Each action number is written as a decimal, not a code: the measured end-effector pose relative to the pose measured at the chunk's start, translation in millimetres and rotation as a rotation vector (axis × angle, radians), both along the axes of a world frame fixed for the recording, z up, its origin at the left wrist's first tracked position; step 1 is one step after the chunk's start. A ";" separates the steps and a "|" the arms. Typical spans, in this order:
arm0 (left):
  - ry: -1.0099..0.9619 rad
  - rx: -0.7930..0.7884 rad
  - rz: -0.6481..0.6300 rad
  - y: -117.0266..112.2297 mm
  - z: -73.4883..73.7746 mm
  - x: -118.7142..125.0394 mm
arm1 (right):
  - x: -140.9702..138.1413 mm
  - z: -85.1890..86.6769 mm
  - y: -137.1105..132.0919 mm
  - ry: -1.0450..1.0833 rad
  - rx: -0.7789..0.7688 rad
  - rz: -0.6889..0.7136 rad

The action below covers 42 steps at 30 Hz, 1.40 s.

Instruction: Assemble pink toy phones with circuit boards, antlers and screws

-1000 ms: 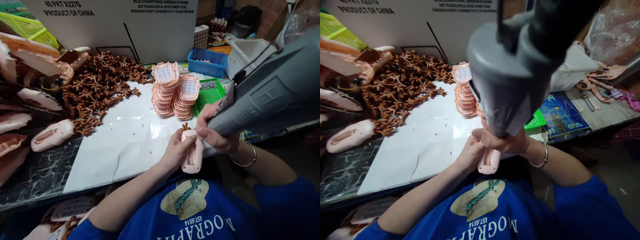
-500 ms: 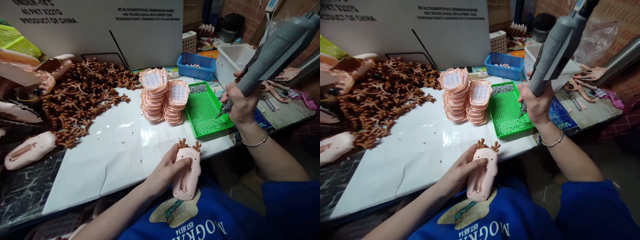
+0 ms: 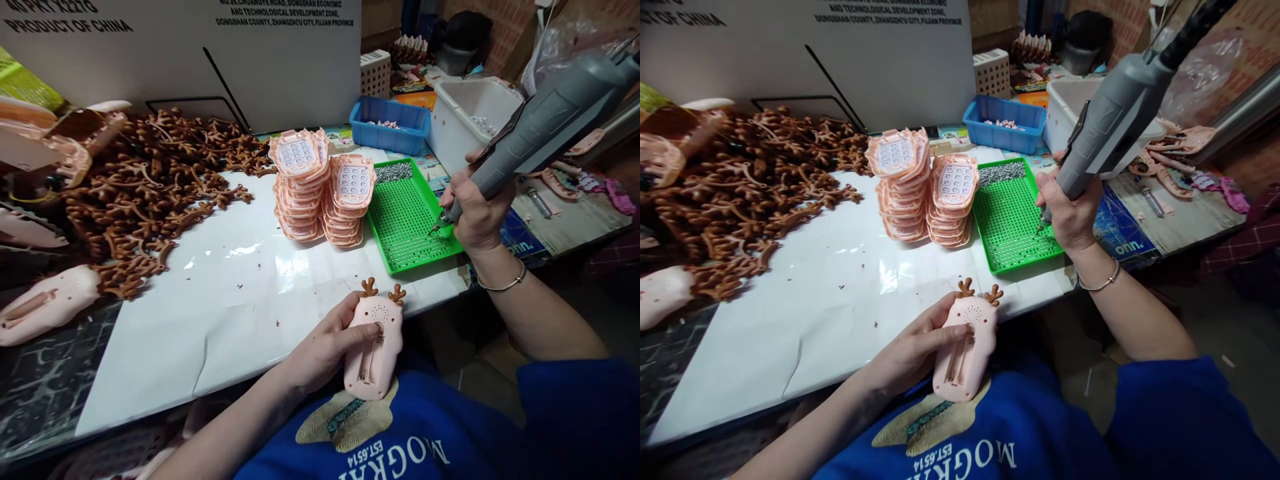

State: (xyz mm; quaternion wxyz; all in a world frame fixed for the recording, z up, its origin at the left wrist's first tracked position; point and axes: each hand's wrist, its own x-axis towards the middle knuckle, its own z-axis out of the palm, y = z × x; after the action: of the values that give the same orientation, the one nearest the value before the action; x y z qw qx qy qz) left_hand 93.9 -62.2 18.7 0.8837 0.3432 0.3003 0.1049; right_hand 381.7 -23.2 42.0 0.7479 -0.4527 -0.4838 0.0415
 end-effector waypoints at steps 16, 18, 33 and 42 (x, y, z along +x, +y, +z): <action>-0.067 0.027 0.305 8.7 2.2 13.4 | -8.5 21.1 -0.7 0.052 0.009 0.021; -0.063 0.042 0.359 4.6 -0.5 13.4 | -23.4 36.7 -4.6 0.078 0.021 0.055; -0.124 0.071 0.390 -1.7 -9.9 15.0 | -143.6 44.3 -30.9 0.097 -0.143 0.514; -0.123 0.073 0.361 0.5 -12.3 13.4 | -145.6 43.7 -29.7 0.088 -0.160 0.569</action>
State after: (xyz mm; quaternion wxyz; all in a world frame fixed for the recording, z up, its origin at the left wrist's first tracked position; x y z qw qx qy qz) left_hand 107.3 -61.7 6.3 0.8541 0.3087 0.2984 0.2936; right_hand 236.1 -52.9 85.8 0.6883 -0.3541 -0.5536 0.3072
